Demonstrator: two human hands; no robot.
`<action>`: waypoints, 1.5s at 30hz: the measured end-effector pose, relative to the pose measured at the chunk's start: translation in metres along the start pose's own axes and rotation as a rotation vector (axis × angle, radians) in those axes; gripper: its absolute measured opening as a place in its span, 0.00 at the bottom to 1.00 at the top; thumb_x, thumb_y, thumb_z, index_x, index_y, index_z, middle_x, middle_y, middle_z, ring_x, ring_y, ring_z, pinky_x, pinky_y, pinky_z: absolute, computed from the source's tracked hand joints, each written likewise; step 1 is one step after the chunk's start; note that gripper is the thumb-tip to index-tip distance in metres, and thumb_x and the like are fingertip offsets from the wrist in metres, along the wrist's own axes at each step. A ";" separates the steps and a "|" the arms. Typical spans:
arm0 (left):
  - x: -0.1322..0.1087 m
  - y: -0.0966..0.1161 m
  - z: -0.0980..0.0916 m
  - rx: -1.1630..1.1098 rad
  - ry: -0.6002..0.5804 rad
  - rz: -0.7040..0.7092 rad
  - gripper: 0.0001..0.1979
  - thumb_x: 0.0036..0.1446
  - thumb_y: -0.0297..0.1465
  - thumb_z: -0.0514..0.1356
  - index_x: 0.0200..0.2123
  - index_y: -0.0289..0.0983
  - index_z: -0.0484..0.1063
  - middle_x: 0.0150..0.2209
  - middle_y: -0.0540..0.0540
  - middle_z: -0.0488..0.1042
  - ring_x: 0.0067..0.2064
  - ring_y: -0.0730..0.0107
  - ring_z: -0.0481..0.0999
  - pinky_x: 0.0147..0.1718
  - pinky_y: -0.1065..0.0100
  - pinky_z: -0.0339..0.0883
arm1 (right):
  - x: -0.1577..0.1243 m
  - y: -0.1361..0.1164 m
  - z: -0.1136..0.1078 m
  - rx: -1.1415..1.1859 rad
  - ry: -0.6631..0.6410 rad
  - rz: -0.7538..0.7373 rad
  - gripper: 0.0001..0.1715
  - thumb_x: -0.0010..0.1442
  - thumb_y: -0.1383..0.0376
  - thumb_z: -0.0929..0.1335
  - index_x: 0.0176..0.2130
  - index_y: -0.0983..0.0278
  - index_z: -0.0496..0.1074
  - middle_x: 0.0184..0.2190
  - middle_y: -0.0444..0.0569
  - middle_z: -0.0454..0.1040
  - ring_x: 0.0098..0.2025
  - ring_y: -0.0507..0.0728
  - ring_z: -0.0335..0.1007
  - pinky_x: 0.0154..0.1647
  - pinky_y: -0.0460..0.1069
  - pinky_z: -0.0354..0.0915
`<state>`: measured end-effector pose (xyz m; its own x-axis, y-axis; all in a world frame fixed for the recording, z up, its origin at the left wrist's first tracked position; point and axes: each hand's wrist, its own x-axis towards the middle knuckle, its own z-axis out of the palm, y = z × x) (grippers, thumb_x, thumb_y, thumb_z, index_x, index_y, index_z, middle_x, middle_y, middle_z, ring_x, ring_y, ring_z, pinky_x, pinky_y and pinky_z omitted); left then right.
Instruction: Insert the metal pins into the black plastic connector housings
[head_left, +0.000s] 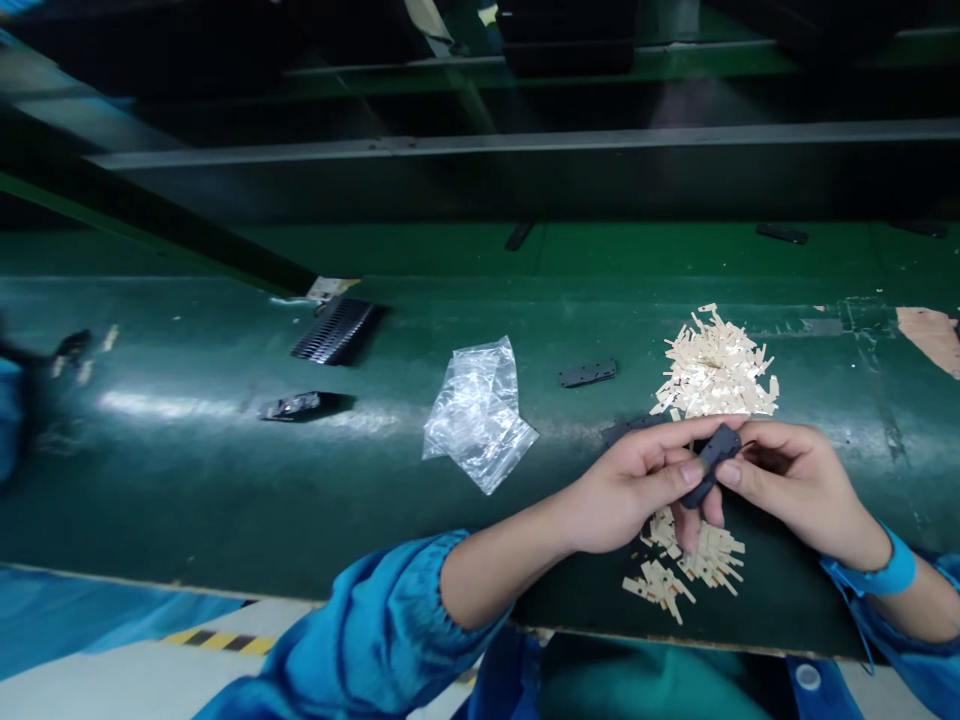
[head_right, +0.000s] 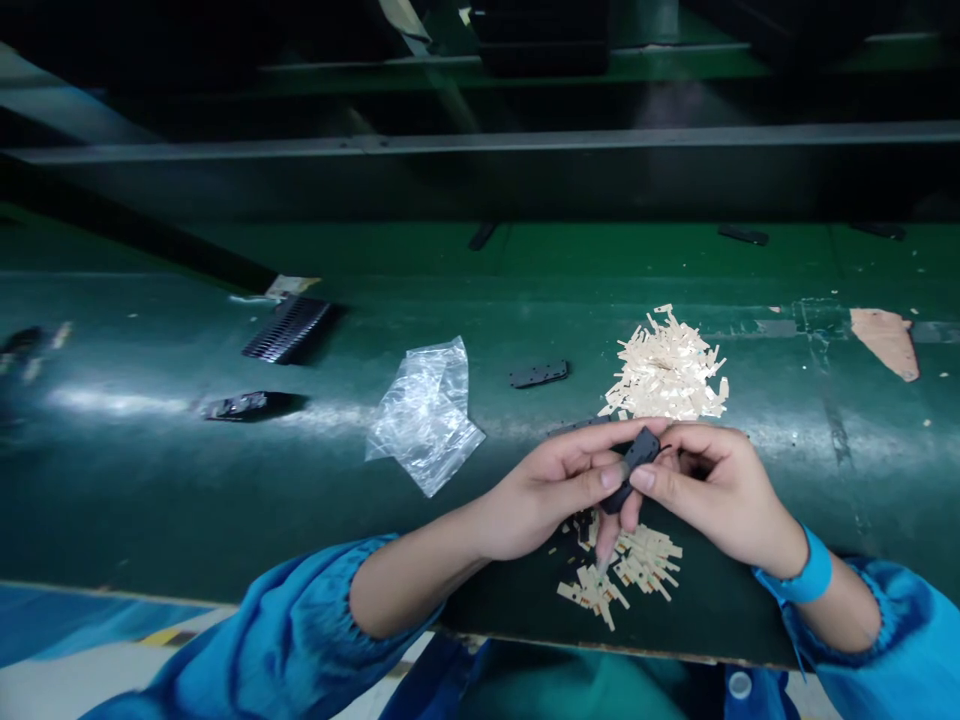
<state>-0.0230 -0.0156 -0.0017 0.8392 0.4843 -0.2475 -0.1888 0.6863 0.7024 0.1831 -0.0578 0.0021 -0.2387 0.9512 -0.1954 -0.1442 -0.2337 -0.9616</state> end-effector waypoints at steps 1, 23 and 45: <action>0.000 0.000 -0.001 -0.012 -0.024 -0.008 0.31 0.67 0.39 0.65 0.69 0.38 0.63 0.31 0.48 0.77 0.23 0.76 0.76 0.25 0.74 0.72 | 0.000 0.001 0.000 -0.001 -0.006 -0.012 0.08 0.62 0.60 0.77 0.34 0.62 0.80 0.25 0.47 0.81 0.27 0.54 0.75 0.30 0.47 0.69; 0.001 0.006 -0.010 -0.081 -0.059 -0.136 0.14 0.66 0.35 0.63 0.49 0.36 0.64 0.28 0.51 0.76 0.18 0.79 0.71 0.17 0.77 0.63 | -0.006 -0.010 -0.011 -0.256 0.241 -0.134 0.08 0.62 0.63 0.76 0.31 0.60 0.78 0.26 0.44 0.72 0.26 0.52 0.65 0.26 0.46 0.62; -0.009 0.032 -0.002 1.019 0.008 -0.014 0.11 0.72 0.32 0.51 0.54 0.38 0.62 0.24 0.56 0.64 0.23 0.73 0.59 0.25 0.69 0.55 | 0.000 -0.021 -0.005 -0.365 -0.234 0.254 0.15 0.63 0.54 0.74 0.33 0.63 0.78 0.24 0.41 0.68 0.26 0.52 0.60 0.27 0.47 0.58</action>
<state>-0.0375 0.0026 0.0217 0.8337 0.4861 -0.2621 0.3483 -0.0945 0.9326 0.1911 -0.0518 0.0214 -0.4375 0.7929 -0.4241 0.2818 -0.3270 -0.9020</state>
